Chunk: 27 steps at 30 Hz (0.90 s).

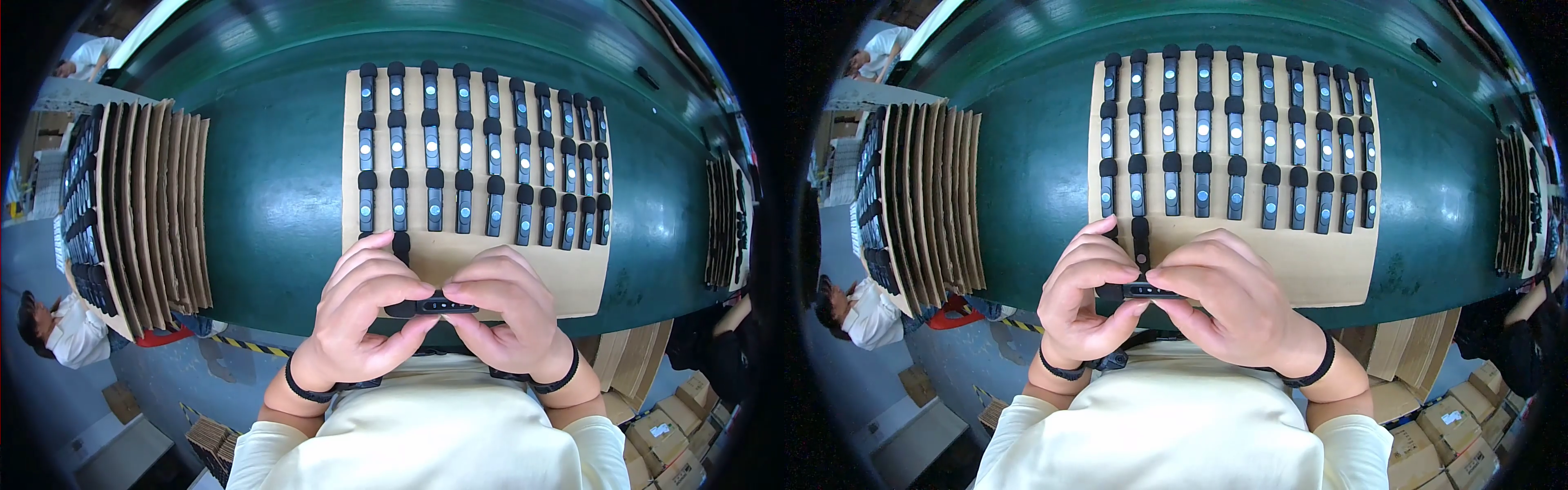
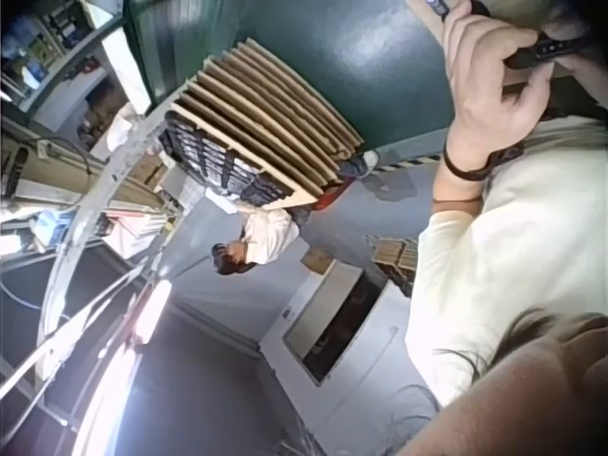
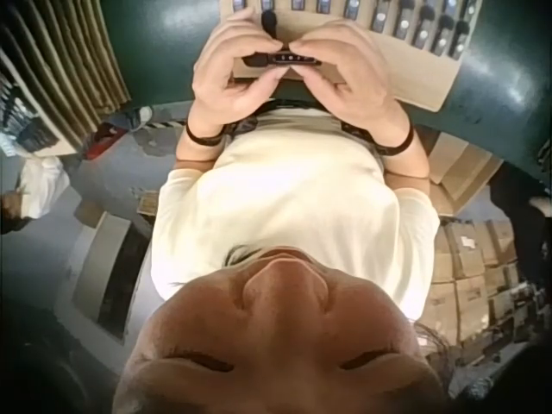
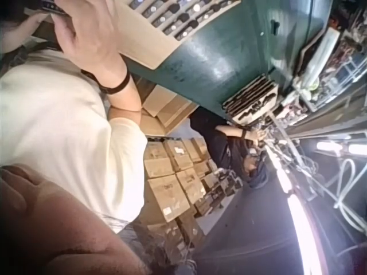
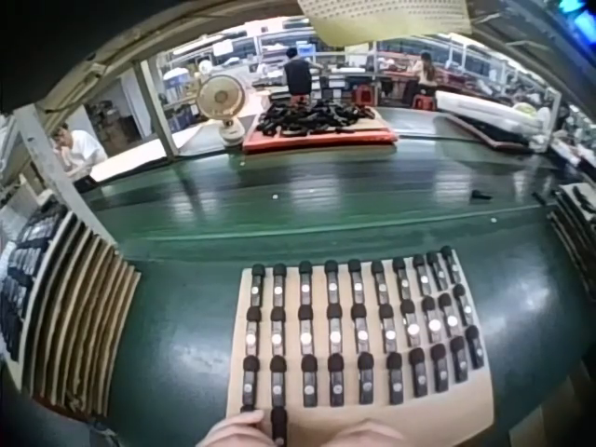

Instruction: Assembling small electronic modules onto a template board at a factory workstation.

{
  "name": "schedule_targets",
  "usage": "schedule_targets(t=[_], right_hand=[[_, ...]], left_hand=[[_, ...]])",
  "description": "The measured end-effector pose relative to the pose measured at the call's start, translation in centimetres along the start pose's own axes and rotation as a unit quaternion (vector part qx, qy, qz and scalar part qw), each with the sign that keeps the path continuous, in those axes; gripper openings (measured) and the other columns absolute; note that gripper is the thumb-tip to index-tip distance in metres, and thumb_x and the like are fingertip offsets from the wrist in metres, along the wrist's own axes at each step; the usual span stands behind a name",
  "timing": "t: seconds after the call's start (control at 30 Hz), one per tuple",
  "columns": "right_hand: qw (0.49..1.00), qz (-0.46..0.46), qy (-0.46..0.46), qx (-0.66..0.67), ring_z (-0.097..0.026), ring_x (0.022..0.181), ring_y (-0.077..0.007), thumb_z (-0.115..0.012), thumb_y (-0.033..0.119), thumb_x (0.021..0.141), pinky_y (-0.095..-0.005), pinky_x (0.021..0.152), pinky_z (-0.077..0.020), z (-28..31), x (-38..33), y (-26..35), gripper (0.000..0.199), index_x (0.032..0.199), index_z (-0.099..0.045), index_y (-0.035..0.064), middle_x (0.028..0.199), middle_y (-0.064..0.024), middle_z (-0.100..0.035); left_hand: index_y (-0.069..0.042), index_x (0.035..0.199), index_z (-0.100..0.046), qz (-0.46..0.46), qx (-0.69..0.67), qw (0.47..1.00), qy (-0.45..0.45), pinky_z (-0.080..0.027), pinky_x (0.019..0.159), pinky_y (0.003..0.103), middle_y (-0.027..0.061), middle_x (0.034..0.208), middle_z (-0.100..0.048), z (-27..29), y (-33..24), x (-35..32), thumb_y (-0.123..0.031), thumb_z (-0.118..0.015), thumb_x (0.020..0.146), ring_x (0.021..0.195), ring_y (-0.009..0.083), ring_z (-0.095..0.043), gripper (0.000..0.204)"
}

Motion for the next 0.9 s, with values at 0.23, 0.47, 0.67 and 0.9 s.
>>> schedule_targets(t=[0.23, 0.47, 0.67, 0.9], right_hand=[[0.999, 0.031, 0.009, 0.011, -0.061, 0.084, -0.0244, -0.074, -0.001, 0.076, -0.0357, 0.076, -0.047, -0.3, -0.3, -0.6, 0.031, 0.103, -0.063, 0.0063, 0.1, -0.0091, -0.066], [0.999, 0.01, 0.003, 0.047, -0.062, 0.086, -0.0266, -0.074, -0.003, 0.072, -0.0354, 0.075, -0.0494, 0.1, -0.4, -0.4, 0.038, 0.106, -0.063, 0.0069, 0.104, -0.0085, -0.065], [1.0, 0.0, 0.002, 0.017, -0.063, 0.085, -0.0277, -0.074, -0.003, 0.071, -0.0365, 0.074, -0.0504, -0.3, -0.9, -0.4, 0.037, 0.104, -0.062, 0.0058, 0.104, -0.0092, -0.065], [0.995, 0.0, 0.026, -0.099, -0.063, 0.085, -0.0295, -0.071, -0.002, 0.074, -0.0385, 0.074, -0.0504, -1.2, -2.0, -1.2, 0.032, 0.103, -0.061, 0.0051, 0.104, -0.0117, -0.064]], left_hand=[[-0.004, 0.096, -0.065, 0.008, 0.024, 0.999, -0.022, -0.043, 0.099, 0.05, 0.0085, 0.087, -0.068, 0.1, 0.0, 0.0, -0.008, -0.078, 0.073, 0.08, 0.025, -0.064, 0.027], [-0.007, 0.094, -0.065, 0.026, 0.053, 0.998, 0.027, -0.038, 0.104, 0.05, 0.007, 0.099, -0.068, -1.0, 0.8, -0.2, -0.007, -0.077, 0.073, 0.091, 0.0265, -0.063, 0.025], [-0.004, 0.096, -0.064, 0.023, 0.07, 0.996, 0.041, -0.037, 0.105, 0.052, 0.0114, 0.102, -0.067, -1.2, 1.0, -0.6, -0.006, -0.076, 0.071, 0.093, 0.0279, -0.064, 0.027], [-0.006, 0.097, -0.065, 0.048, 0.08, 0.996, -0.011, -0.039, 0.103, 0.052, 0.0113, 0.105, -0.066, 1.2, 2.2, -2.0, -0.006, -0.077, 0.072, 0.095, 0.0291, -0.063, 0.029]])
Point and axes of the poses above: each hand's wrist, its own x-axis towards the middle knuckle, its own z-axis out of the back of the hand, y = z × x, the point moved 9 cm from there along x, towards the middle knuckle
